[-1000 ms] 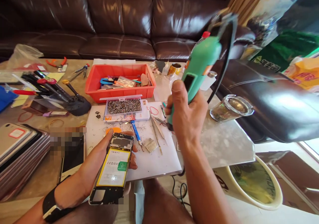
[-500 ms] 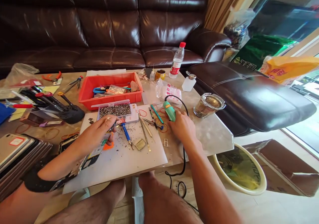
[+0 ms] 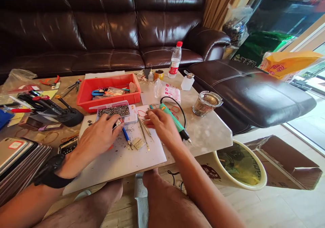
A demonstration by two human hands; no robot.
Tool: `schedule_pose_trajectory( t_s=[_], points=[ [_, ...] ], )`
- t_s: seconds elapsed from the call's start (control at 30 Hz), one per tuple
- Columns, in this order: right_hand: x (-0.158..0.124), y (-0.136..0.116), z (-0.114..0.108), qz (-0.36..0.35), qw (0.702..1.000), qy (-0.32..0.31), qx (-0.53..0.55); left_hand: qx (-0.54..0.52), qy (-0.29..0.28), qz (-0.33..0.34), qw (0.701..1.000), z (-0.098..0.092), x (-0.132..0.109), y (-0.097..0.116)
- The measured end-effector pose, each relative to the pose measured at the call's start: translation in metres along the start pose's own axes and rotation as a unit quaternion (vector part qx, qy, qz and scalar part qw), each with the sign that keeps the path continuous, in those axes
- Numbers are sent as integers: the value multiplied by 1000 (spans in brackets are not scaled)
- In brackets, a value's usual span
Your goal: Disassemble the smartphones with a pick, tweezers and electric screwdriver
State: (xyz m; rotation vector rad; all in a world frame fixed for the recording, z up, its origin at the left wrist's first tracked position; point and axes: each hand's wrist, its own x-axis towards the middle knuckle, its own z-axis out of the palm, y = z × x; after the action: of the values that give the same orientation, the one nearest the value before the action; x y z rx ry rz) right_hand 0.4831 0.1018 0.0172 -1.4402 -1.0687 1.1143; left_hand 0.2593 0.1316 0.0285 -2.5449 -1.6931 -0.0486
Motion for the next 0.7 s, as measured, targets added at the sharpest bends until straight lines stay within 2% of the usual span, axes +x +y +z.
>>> schedule_pose_trajectory(
  t_s=[0.07,0.13,0.23,0.33,0.47,0.6,0.7],
  points=[
    [-2,-4,26,97,973,-64,198,-12,18,-19,1000,-9,1,-1],
    [-2,-7,50,153,935,-82,308,-19,36,-29,999,-16,1,-1],
    [-2,-10,78,193,887,-151,391,-12,44,-15,999,-19,0,1],
    [-2,-8,94,230,852,-235,409,0,31,0,1000,-14,-1,0],
    [-1,0,99,248,852,-227,401,-5,15,-6,1000,-7,-1,-7],
    [0,1,96,257,860,-198,393,-13,29,-32,999,-4,-4,-12],
    [-2,-3,97,247,846,-234,410,-29,43,-20,998,-4,-9,-11]
  ],
)
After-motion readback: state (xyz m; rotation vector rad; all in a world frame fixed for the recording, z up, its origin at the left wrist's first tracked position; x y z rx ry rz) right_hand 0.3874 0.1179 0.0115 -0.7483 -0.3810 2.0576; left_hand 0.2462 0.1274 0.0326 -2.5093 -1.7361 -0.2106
